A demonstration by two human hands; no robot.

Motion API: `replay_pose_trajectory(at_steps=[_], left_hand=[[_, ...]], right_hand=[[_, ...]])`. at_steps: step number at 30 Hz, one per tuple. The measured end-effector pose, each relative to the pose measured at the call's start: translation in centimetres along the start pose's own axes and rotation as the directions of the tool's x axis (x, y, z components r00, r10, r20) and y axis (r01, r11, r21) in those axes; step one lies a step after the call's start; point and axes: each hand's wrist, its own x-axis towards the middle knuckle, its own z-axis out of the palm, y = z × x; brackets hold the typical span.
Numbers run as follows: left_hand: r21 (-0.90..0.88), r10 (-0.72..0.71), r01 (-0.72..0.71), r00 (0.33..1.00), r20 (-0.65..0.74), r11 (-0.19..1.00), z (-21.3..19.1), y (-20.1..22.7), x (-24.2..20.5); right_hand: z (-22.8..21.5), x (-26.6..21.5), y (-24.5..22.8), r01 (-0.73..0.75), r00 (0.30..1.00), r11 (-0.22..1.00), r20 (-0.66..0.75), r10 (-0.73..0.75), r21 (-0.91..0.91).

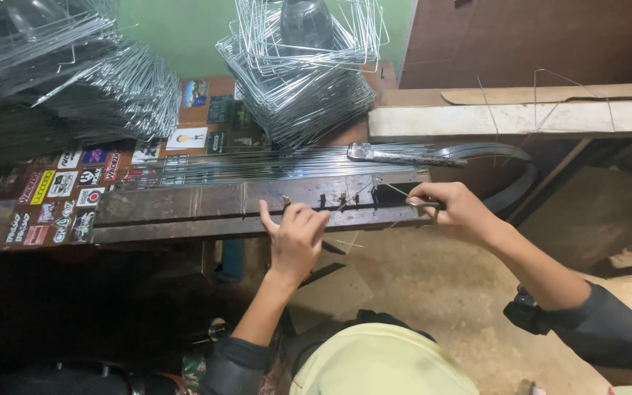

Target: Bending straight metal wires into rectangular frames using a manual bending jig.

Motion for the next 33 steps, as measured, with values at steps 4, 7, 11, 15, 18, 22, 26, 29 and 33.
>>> replay_pose_trajectory(at_steps=[4, 7, 11, 15, 18, 22, 26, 29, 33], left_hand=[[-0.08, 0.061, -0.063, 0.998, -0.024, 0.995, 0.7, 1.1, -0.9], [-0.122, 0.001, 0.006, 0.999, 0.054, 0.993, 2.0, 1.4, -1.6], [-0.214, -0.14, 0.157, 0.986, 0.091, 0.964, 3.3, 1.3, -2.3], [-0.21, -0.23, 0.286, 0.94, 0.254, 0.935, 3.5, 2.1, -2.5], [-0.252, -0.317, 0.425, 0.871, 0.375, 0.87, 3.8, 2.8, -2.6], [-0.236, -0.341, 0.464, 0.841, 0.419, 0.854, 4.1, 3.3, -2.7], [-0.256, -0.368, 0.517, 0.809, 0.458, 0.817, 4.2, 3.2, -3.2], [-0.27, -0.371, 0.535, 0.796, 0.478, 0.8, 4.5, 3.0, -3.9], [-0.342, -0.371, 0.622, 0.733, 0.57, 0.704, 4.8, 3.7, -4.2]], right_hand=[[0.1, 0.5, -0.5, 0.007, 1.0, 0.99, -0.023, -0.01, -0.144], [0.1, 0.7, 0.0, 0.079, 0.996, 0.982, -0.029, -0.085, -0.173], [-0.5, 0.7, 0.5, 0.007, 1.0, 0.99, 0.001, -0.007, -0.142], [-0.8, 0.5, 2.7, 0.003, 0.998, 0.966, -0.057, -0.019, -0.259], [-0.9, 0.3, 1.8, -0.034, 0.997, 0.976, -0.08, 0.017, -0.217], [-0.5, 0.2, 1.8, -0.094, 0.988, 0.97, -0.143, 0.063, -0.223], [0.1, 0.3, 3.9, 0.03, 0.964, 0.952, -0.242, -0.107, -0.304], [-0.1, 0.4, 4.6, 0.016, 0.946, 0.954, -0.305, -0.112, -0.3], [-0.6, 0.7, 6.5, -0.038, 0.967, 0.982, -0.255, -0.01, -0.183]])
